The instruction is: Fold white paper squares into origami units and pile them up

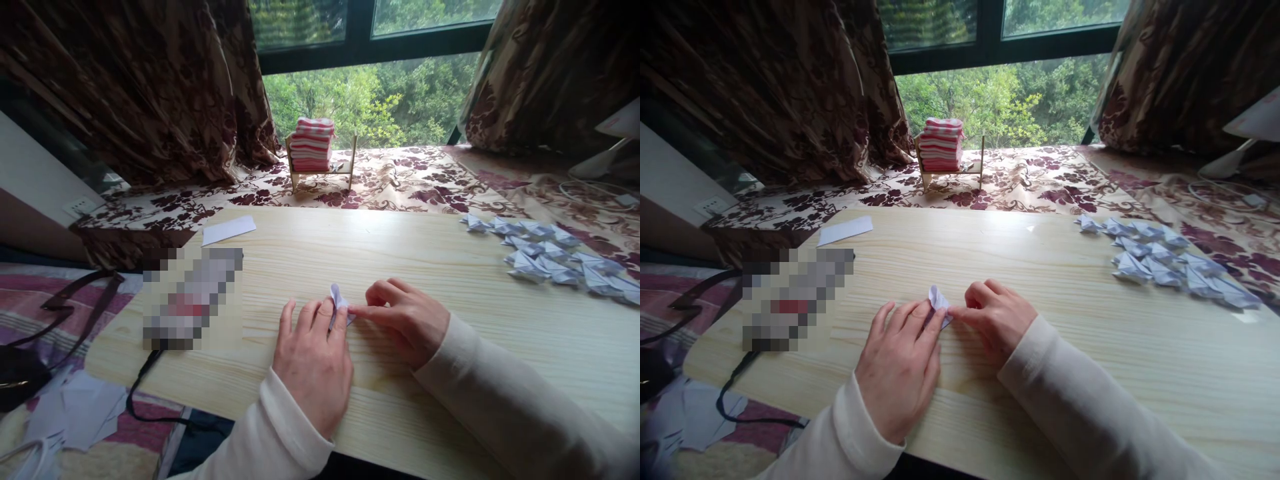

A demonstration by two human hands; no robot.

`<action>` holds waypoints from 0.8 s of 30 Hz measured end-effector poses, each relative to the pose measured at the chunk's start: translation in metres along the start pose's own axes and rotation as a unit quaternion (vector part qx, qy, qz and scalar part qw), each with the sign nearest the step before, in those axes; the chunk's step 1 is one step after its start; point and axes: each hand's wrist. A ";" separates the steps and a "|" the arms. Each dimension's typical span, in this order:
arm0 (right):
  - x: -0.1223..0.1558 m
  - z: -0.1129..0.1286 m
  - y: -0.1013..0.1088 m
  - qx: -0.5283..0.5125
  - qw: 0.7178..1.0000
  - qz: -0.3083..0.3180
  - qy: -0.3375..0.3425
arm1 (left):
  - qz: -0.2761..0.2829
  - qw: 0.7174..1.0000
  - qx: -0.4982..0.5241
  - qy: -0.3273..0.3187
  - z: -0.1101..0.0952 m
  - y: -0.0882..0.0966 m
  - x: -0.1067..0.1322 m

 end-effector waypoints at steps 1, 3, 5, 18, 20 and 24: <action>0.000 -0.001 0.000 -0.006 1.000 -0.010 -0.001 | 0.002 1.000 0.002 0.012 -0.003 0.000 0.001; -0.001 -0.002 -0.001 -0.010 0.999 -0.046 -0.004 | 0.006 0.999 0.007 0.033 -0.009 -0.001 0.003; -0.004 0.001 0.000 -0.003 0.996 -0.092 -0.006 | 0.010 0.999 0.015 0.045 -0.012 -0.001 0.005; -0.034 0.031 -0.004 0.137 0.986 -0.096 0.011 | 0.039 0.996 0.075 0.029 0.001 -0.001 0.007; -0.035 0.033 -0.003 0.171 0.982 -0.082 0.010 | 0.044 0.995 0.081 0.033 0.000 -0.002 0.007; -0.037 0.038 -0.009 0.196 0.978 -0.076 0.005 | 0.045 0.995 0.084 0.039 0.000 -0.003 0.007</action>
Point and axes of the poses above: each hand's wrist, its own x-axis away from the middle knuckle, its own y-axis out of the back of the hand, z = x × y, and after that the axes turned 11 degrees about -x, right-handed
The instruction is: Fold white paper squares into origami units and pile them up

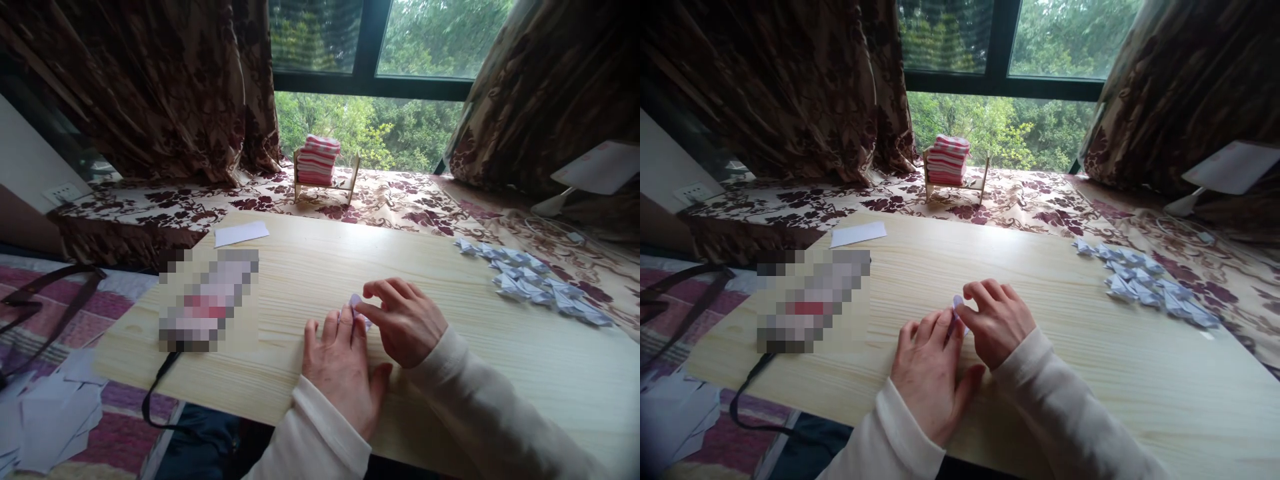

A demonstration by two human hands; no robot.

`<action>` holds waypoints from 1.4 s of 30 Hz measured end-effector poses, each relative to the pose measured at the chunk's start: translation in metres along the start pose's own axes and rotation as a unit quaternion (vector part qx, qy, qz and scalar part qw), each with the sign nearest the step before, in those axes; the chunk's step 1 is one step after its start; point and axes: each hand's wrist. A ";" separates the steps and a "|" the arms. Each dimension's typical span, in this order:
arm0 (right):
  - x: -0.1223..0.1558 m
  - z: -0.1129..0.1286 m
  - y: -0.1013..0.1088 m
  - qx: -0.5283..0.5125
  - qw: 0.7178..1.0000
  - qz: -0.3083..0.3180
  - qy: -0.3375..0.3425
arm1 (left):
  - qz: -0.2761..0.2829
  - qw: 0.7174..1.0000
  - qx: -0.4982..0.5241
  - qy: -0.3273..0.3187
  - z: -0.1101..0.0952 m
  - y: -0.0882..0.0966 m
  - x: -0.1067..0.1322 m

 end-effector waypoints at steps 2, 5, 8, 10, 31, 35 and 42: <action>0.000 0.002 -0.004 -0.015 1.000 -0.003 -0.022 | -0.008 1.000 0.002 0.000 0.001 0.000 0.000; 0.003 0.004 -0.011 -0.030 0.998 0.006 -0.055 | -0.022 1.000 0.011 0.002 0.001 0.000 0.001; 0.006 0.004 -0.014 -0.027 0.997 0.023 -0.066 | -0.026 0.999 0.023 0.007 0.002 -0.001 0.001; 0.008 0.004 -0.012 -0.020 0.997 0.032 -0.068 | -0.027 0.999 0.026 0.008 0.002 -0.002 0.001; 0.002 0.013 -0.005 0.000 0.996 0.086 -0.026 | 0.029 0.998 0.046 0.030 0.000 0.003 0.001; 0.003 0.011 -0.004 -0.032 0.997 0.074 -0.018 | 0.030 0.998 0.043 0.030 0.000 0.003 0.000; 0.006 0.004 -0.006 -0.112 0.991 0.034 -0.056 | 0.014 0.999 0.037 0.027 0.001 0.001 0.000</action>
Point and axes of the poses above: each hand's wrist, its own x-axis away from the middle knuckle, its own y-axis out of the back of the hand, z = x × y, and after that the axes turned 11 degrees about -x, right-handed
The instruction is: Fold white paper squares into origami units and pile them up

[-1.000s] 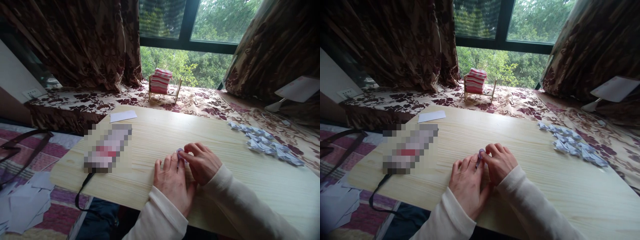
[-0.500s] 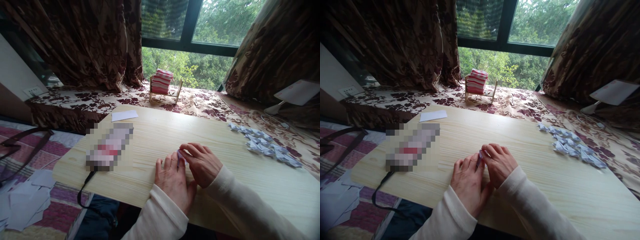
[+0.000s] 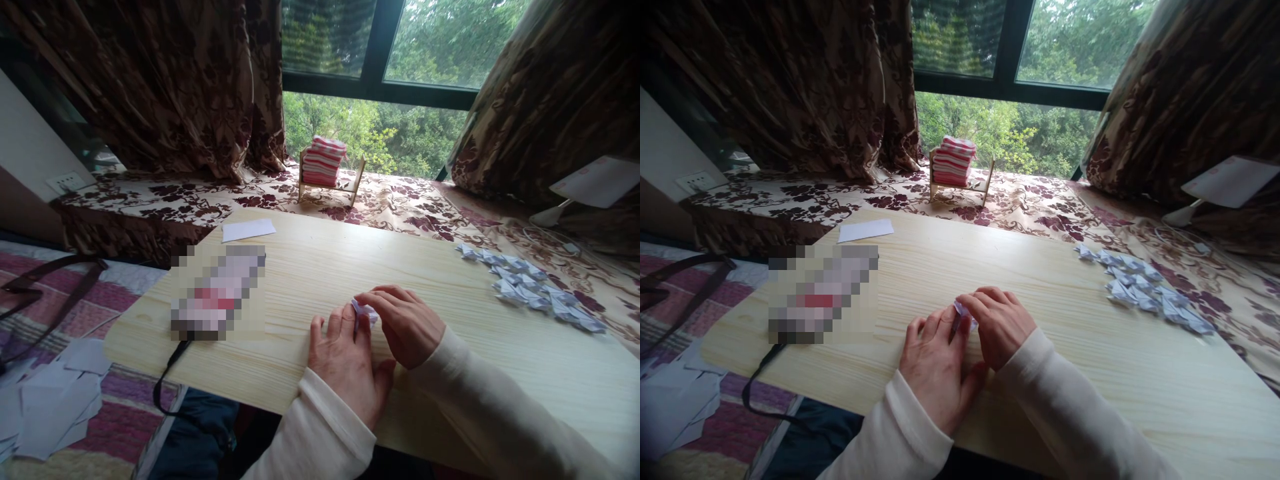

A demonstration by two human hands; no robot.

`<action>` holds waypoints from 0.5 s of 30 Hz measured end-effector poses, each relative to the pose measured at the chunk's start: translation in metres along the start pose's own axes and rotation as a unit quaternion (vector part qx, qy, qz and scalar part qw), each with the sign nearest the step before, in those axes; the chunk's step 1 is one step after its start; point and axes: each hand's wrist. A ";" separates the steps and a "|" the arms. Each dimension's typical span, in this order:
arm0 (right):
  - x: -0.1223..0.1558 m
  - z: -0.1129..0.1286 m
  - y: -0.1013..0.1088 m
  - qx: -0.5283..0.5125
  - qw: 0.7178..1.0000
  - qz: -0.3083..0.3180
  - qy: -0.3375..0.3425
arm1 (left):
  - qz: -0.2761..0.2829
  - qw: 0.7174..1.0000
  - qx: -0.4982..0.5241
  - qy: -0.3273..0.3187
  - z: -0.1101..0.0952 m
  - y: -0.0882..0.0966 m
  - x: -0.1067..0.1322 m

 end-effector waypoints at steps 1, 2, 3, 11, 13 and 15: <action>0.000 -0.002 -0.001 -0.007 1.000 -0.008 0.002 | -0.005 1.000 0.000 -0.001 0.000 0.000 0.000; -0.001 -0.003 -0.003 -0.013 1.000 -0.015 0.005 | -0.009 1.000 -0.001 -0.001 0.000 -0.001 0.001; -0.001 -0.004 -0.004 -0.018 1.000 -0.017 0.009 | -0.011 1.000 -0.001 -0.002 0.000 -0.001 0.001; -0.005 -0.010 -0.009 -0.036 0.999 -0.028 0.027 | -0.009 1.000 -0.013 0.005 -0.001 0.000 0.003; -0.005 -0.010 -0.010 -0.041 0.998 -0.036 0.030 | -0.013 1.000 -0.017 0.008 -0.001 0.000 0.003; -0.004 -0.010 -0.011 -0.048 0.998 -0.039 0.028 | -0.016 1.000 -0.020 0.014 -0.001 -0.001 0.004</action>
Point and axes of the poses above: each hand's wrist, its own x-axis away from the middle knuckle, its own y-axis out of the back of the hand, z = x × y, and after that the axes turned 11 degrees about -x, right-handed
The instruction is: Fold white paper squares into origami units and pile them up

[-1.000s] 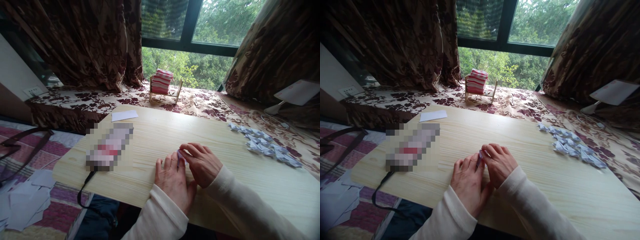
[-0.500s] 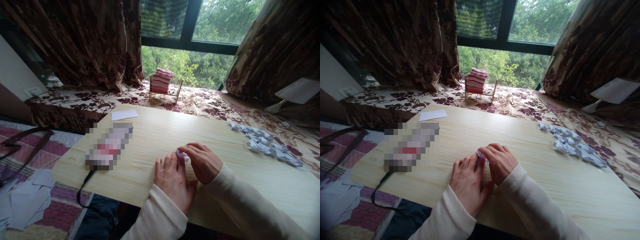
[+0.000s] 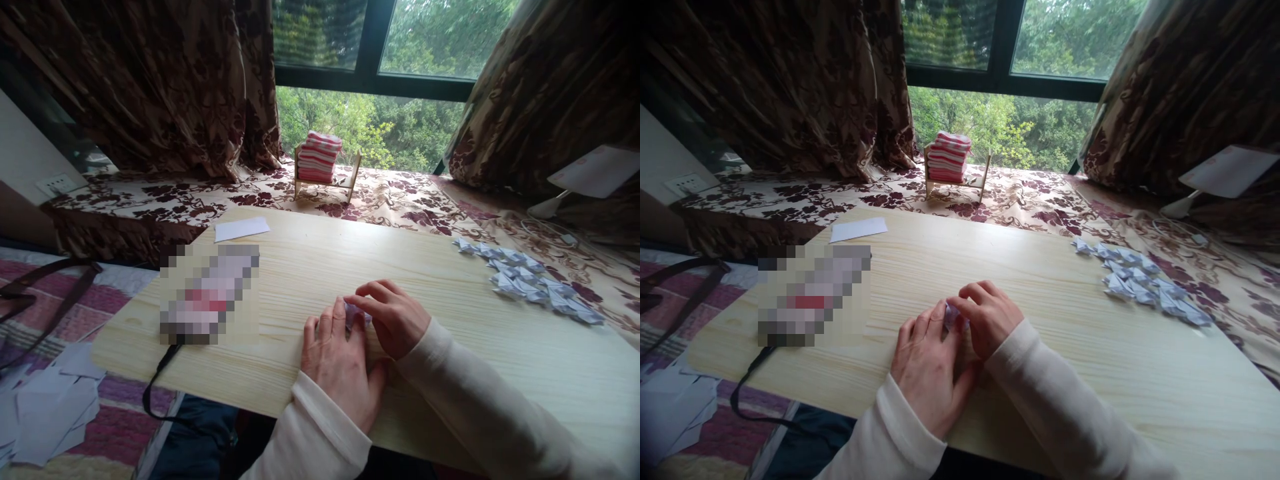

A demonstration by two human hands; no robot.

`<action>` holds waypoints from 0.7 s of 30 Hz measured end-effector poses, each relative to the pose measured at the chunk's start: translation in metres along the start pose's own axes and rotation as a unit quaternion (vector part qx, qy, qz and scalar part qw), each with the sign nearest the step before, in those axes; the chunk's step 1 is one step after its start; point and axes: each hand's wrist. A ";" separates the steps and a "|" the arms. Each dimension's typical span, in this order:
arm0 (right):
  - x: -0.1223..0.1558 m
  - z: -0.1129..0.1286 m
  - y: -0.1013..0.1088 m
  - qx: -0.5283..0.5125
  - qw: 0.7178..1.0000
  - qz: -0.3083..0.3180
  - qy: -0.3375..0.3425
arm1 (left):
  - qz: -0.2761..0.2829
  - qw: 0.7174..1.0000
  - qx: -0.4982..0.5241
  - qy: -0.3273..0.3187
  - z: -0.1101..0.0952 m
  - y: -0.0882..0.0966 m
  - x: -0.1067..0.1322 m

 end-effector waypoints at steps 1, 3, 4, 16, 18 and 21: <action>0.000 0.000 0.000 -0.002 1.000 0.001 -0.002 | -0.001 1.000 -0.001 0.002 0.000 0.000 0.000; 0.001 0.001 -0.001 -0.004 1.000 0.003 -0.007 | -0.001 1.000 -0.003 0.003 -0.001 0.000 0.000; 0.001 0.001 -0.001 -0.005 1.000 0.004 -0.009 | -0.001 1.000 -0.004 0.001 -0.001 0.000 -0.001; 0.004 -0.001 -0.006 -0.026 0.999 -0.016 -0.012 | -0.002 1.000 -0.002 -0.001 -0.002 0.003 -0.002; 0.003 0.000 -0.006 -0.026 0.999 -0.015 -0.015 | -0.007 1.000 -0.002 -0.002 -0.002 0.003 -0.002; 0.003 0.002 -0.006 -0.027 0.999 -0.011 -0.026 | -0.007 1.000 -0.004 -0.005 -0.001 0.004 -0.002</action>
Point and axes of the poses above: each hand's wrist, its own x-axis away from the middle knuckle, its own y-axis out of the back of the hand, z = x × y, and after that the axes turned 11 degrees about -x, right-handed
